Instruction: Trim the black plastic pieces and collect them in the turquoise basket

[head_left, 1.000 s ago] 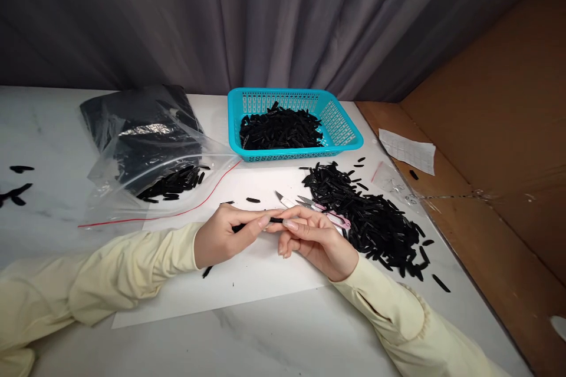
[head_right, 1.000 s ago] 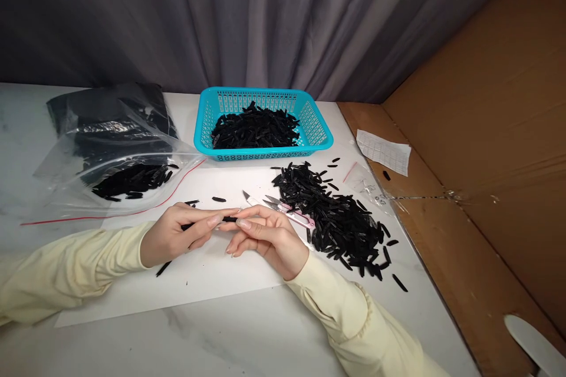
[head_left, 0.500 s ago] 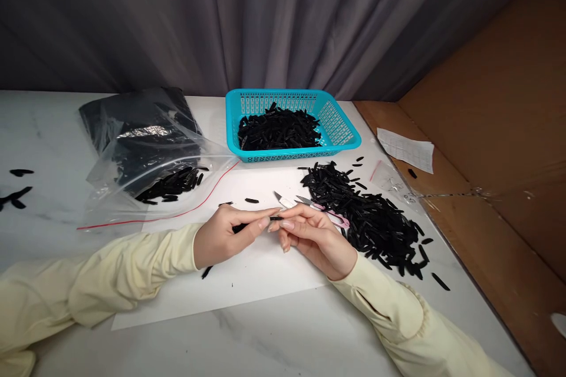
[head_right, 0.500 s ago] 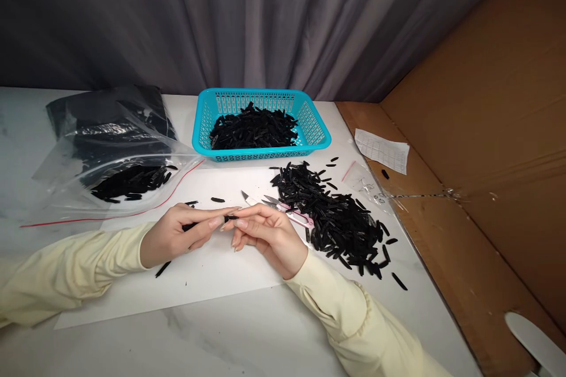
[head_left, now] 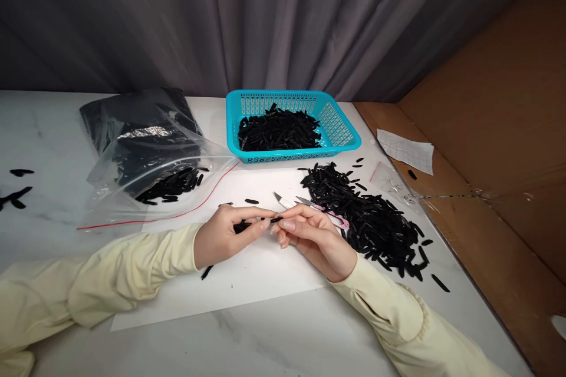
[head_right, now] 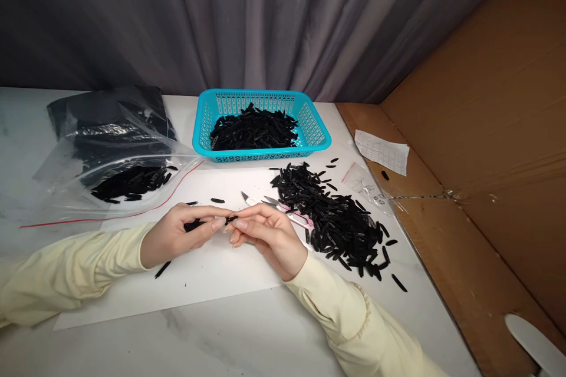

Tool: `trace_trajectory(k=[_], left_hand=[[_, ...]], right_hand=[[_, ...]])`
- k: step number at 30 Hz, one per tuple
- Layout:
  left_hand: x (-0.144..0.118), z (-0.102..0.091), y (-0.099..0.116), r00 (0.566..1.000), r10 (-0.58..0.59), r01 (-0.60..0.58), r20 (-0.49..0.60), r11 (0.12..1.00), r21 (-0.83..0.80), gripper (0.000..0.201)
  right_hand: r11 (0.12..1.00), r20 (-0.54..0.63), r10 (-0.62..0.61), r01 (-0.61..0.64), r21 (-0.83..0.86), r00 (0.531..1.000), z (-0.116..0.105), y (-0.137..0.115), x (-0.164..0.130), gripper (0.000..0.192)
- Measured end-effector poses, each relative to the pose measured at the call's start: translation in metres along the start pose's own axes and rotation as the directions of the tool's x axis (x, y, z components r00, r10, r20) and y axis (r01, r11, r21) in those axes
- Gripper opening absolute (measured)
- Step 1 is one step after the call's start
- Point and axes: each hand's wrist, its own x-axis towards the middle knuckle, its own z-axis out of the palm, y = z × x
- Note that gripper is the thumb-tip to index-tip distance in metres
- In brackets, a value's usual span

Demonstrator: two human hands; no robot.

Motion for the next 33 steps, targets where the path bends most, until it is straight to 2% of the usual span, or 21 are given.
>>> trace_trajectory(k=[7,15,25,30,33], left_hand=[[0.0009,0.0007,-0.0001,1.0,-0.026,0.027,-0.015,0.999,0.046,0.028],[0.0008,0.0011,-0.0025,0.999,0.0,0.004,-0.036,0.994,0.105,0.025],[-0.0004,0.0016,-0.0026,0.997,0.069,-0.064,-0.042,0.991,0.116,0.018],[-0.0005,0.0006,-0.0019,0.998,0.062,-0.059,-0.021,0.992,0.107,0.018],[-0.0001,0.0001,-0.0009,0.999,0.042,-0.042,0.002,0.996,0.083,0.018]], right_hand=[[0.997,-0.036,-0.065,0.066,0.042,0.997,0.0012,-0.0005,0.0014,0.011],[0.999,-0.068,-0.045,0.045,-0.013,0.997,0.0013,0.0,0.001,0.019],[0.984,-0.103,-0.125,0.111,-0.139,0.987,-0.0016,0.0057,0.003,0.022],[0.97,-0.124,-0.155,0.127,-0.208,0.98,0.0011,0.007,0.0009,0.023],[0.937,-0.124,-0.21,0.163,-0.31,0.97,0.0042,0.0029,-0.0035,0.022]])
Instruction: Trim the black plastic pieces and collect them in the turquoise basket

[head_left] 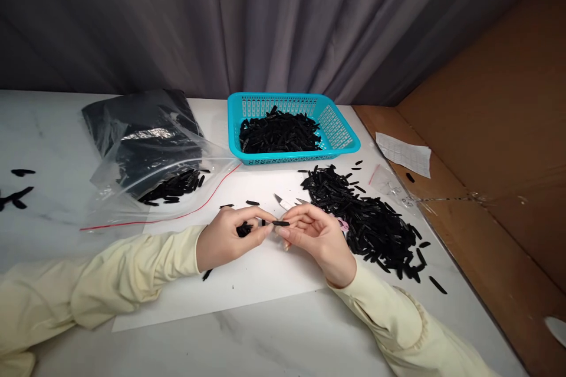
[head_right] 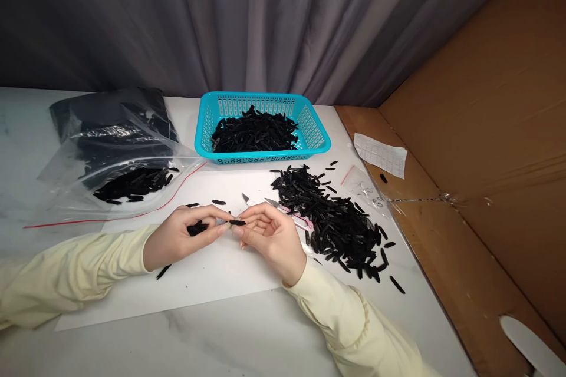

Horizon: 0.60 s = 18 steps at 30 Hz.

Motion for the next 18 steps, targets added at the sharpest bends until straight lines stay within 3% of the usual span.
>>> trace_trajectory(k=[3,5,7,8,10,12,15,18], left_hand=[[0.0,0.0,0.001,0.999,-0.026,0.028,0.025,0.997,-0.074,0.023],[0.0,0.001,0.001,0.999,-0.034,0.038,0.029,0.991,-0.13,0.029],[-0.001,0.001,0.001,0.999,-0.034,0.037,0.02,0.986,-0.164,0.033],[-0.002,0.001,0.001,0.999,-0.036,0.038,0.016,0.984,-0.172,0.034],[-0.002,0.001,0.001,0.999,-0.047,0.048,0.011,0.984,-0.174,0.037],[-0.002,0.001,0.001,0.998,-0.065,0.067,0.017,0.982,-0.178,0.039],[-0.001,0.001,0.0,0.996,-0.086,0.088,0.017,0.981,-0.171,0.042],[0.0,0.003,-0.005,1.0,-0.023,0.021,-0.008,0.981,-0.194,0.045]], right_hand=[[0.971,-0.077,-0.17,0.153,-0.184,0.982,-0.003,-0.021,0.007,0.015],[0.898,-0.127,-0.346,0.289,-0.331,0.93,-0.006,-0.045,0.023,0.01],[0.791,-0.101,-0.507,0.416,-0.449,0.856,-0.009,-0.071,0.046,0.006],[0.755,-0.048,-0.531,0.447,-0.481,0.846,-0.01,-0.082,0.057,0.007],[0.7,0.052,-0.485,0.423,-0.576,0.873,-0.009,-0.097,0.075,0.019],[0.581,0.117,-0.469,0.406,-0.706,0.875,-0.004,-0.1,0.077,0.026],[0.425,0.324,-0.392,0.482,-0.766,0.861,0.014,-0.086,0.054,0.011],[0.422,0.511,-0.173,0.533,-0.734,0.842,0.032,-0.065,0.024,0.007]])
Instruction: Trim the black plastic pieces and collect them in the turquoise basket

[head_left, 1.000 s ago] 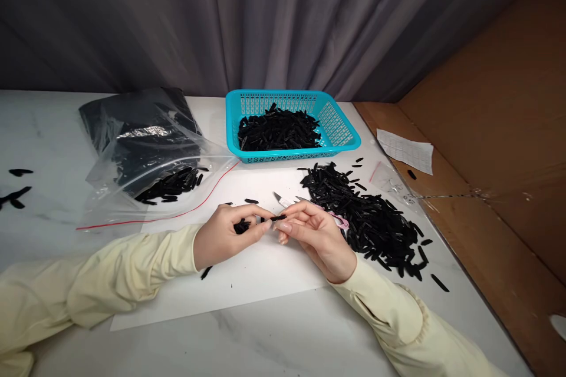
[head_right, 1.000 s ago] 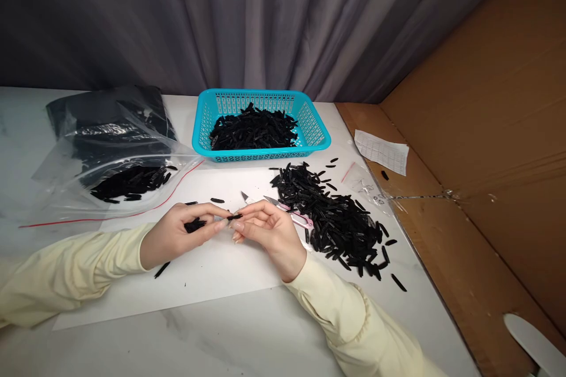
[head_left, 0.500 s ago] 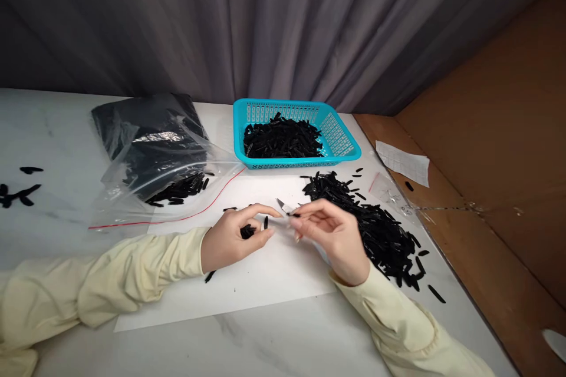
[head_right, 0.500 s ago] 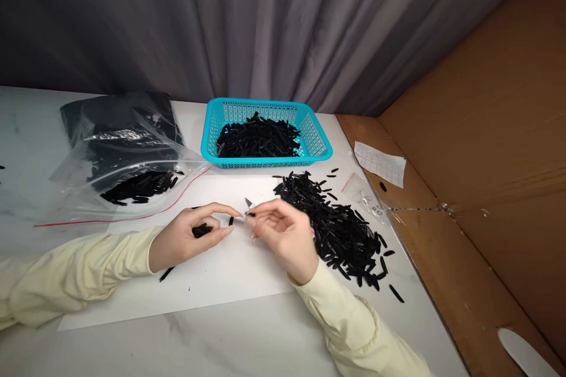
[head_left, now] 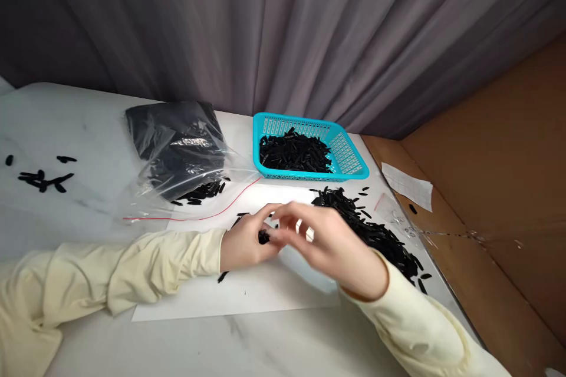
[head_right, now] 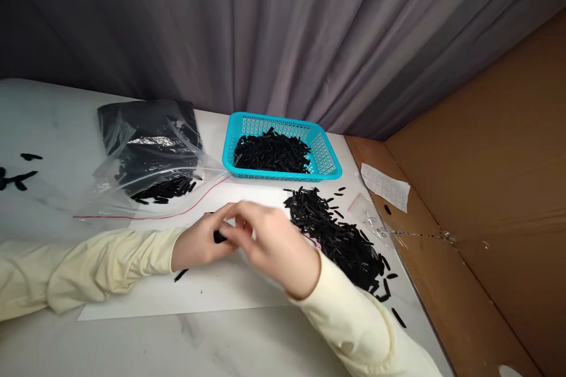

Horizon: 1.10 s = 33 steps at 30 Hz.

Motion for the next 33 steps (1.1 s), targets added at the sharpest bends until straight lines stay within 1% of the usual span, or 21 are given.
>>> trace_trajectory(k=[2,5,6,8,9,11,13,14,16,19,22,25,33], left_hand=[[0.0,0.0,-0.002,0.999,0.03,-0.03,0.011,0.999,-0.023,0.051],[0.0,0.0,-0.002,1.0,0.005,-0.004,0.023,1.0,-0.011,0.056],[0.0,0.0,-0.001,1.0,0.0,0.001,0.019,1.0,-0.013,0.055],[-0.001,0.0,0.002,1.0,-0.004,0.005,0.017,0.999,-0.031,0.051],[-0.001,0.0,0.002,1.0,-0.013,0.013,0.023,0.999,-0.038,0.049],[-0.002,0.001,0.002,0.999,-0.027,0.027,0.027,0.999,-0.022,0.047],[-0.002,0.002,0.001,1.0,-0.008,0.008,0.014,1.0,0.013,0.044],[-0.002,0.002,0.0,1.0,0.016,-0.016,0.002,0.999,0.03,0.042],[-0.003,0.002,-0.001,0.996,0.083,-0.082,-0.021,0.995,0.059,0.039],[-0.003,0.0,-0.002,0.987,0.159,-0.157,-0.018,0.984,0.086,0.034],[-0.003,-0.001,0.0,0.982,0.188,-0.187,-0.012,0.98,0.071,0.03],[-0.003,-0.001,0.002,0.977,0.214,-0.212,-0.023,0.975,0.069,0.028],[-0.003,-0.001,0.001,0.96,0.279,-0.277,-0.02,0.957,0.086,0.025]], right_hand=[[0.999,0.063,-0.031,0.032,-0.013,0.998,0.014,-0.006,-0.006,0.01],[0.997,0.055,-0.065,0.063,0.034,0.996,0.023,-0.003,-0.005,0.014],[0.996,0.039,-0.045,0.042,0.081,0.998,0.023,0.0,-0.004,0.014],[0.965,0.013,0.067,-0.068,0.251,0.998,0.021,0.005,-0.004,0.011],[0.917,0.009,0.151,-0.144,0.371,0.988,0.019,0.008,-0.006,0.009],[0.75,0.022,0.31,-0.258,0.609,0.951,0.016,0.012,-0.012,0.011],[0.574,0.041,0.408,-0.292,0.765,0.912,0.016,0.015,-0.021,0.014],[0.515,0.042,0.442,-0.291,0.806,0.896,0.016,0.017,-0.025,0.015],[0.449,0.034,0.485,-0.282,0.848,0.874,0.018,0.022,-0.034,0.016],[0.406,0.004,0.509,-0.244,0.881,0.861,0.024,0.028,-0.042,0.014],[0.361,-0.02,0.517,-0.197,0.912,0.856,0.031,0.03,-0.046,0.013],[0.314,-0.011,0.527,-0.183,0.932,0.85,0.035,0.028,-0.048,0.012],[0.251,0.003,0.551,-0.17,0.953,0.835,0.041,0.026,-0.05,0.01]])
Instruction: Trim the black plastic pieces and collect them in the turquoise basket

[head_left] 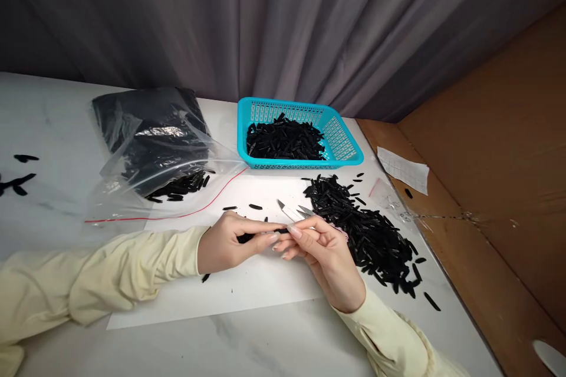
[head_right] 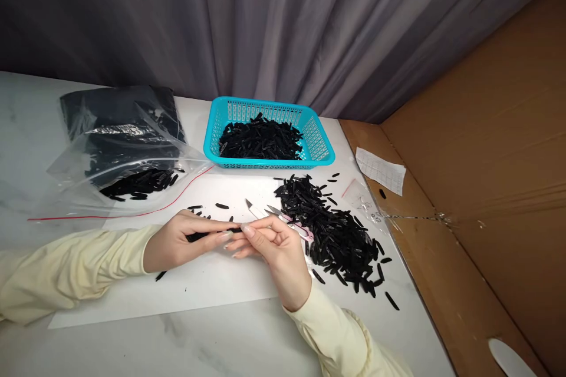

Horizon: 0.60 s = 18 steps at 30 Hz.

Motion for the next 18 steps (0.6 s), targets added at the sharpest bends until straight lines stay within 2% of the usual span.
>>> trace_trajectory(k=[8,18], left_hand=[[-0.0003,-0.0025,0.0019,0.999,0.029,-0.03,0.023,0.999,0.012,0.027],[-0.002,0.0001,-0.0019,0.999,0.042,-0.041,-0.022,0.998,0.04,0.027]], right_hand=[[1.0,0.03,0.002,-0.003,0.03,1.0,0.002,-0.0001,-0.0031,0.009],[0.999,0.049,0.012,-0.013,0.03,0.999,0.0011,-0.0013,-0.0041,0.011]])
